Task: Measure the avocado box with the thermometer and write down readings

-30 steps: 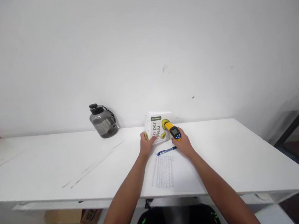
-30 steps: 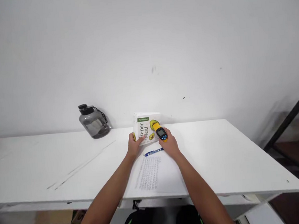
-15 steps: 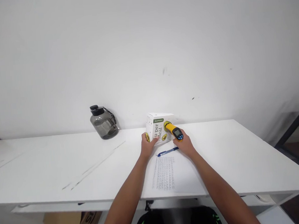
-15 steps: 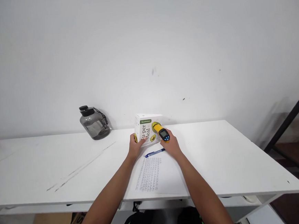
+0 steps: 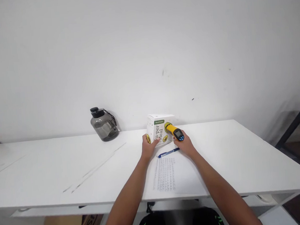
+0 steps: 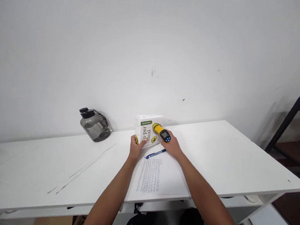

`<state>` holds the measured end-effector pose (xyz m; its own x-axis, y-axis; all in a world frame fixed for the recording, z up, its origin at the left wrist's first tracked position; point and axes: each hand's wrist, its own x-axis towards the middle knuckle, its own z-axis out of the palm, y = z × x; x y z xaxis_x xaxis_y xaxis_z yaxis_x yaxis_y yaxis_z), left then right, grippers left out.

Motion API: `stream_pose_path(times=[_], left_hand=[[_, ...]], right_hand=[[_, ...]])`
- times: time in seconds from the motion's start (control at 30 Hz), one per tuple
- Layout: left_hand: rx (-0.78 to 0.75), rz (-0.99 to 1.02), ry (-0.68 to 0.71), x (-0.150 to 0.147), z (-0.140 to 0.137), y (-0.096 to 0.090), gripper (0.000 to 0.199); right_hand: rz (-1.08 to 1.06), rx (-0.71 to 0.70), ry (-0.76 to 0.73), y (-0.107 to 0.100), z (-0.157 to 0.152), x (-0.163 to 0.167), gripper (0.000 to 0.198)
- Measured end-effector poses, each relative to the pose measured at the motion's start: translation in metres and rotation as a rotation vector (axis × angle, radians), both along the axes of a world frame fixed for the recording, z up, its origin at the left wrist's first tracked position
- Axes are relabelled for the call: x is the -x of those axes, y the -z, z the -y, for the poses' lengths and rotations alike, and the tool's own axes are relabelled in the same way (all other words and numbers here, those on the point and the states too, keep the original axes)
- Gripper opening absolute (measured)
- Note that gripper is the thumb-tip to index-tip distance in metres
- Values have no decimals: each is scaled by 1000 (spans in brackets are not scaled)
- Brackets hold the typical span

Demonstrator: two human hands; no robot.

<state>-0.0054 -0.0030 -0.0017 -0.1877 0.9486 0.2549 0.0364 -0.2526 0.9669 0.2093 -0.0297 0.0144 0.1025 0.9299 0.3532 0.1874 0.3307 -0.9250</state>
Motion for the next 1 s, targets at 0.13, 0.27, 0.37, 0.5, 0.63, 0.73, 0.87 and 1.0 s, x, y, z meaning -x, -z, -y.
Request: stream_pose_path(times=[0.13, 0.27, 0.37, 0.5, 0.63, 0.73, 0.87, 1.0], left_hand=[[-7, -3, 8, 1, 0, 0, 58], [18, -12, -6, 1, 0, 0, 59], [33, -34, -35, 0, 1, 0, 60], [60, -63, -55, 0, 1, -1, 59], [82, -80, -65, 1, 1, -3, 59], [85, -75, -63, 0, 2, -4, 57], [93, -66, -54, 0, 2, -4, 58], [83, -69, -50, 1, 1, -2, 60]], right_hand=[[21, -8, 4, 2, 0, 0, 55], [36, -33, 14, 2, 1, 4, 59], [46, -35, 80, 1, 3, 8, 59], [45, 70, 292, -1, 5, 10, 64], [35, 122, 414, -3, 5, 7, 67], [12, 139, 429, -4, 5, 6, 69], [-25, 153, 417, -6, 5, 6, 70], [-34, 161, 416, -6, 4, 7, 70]])
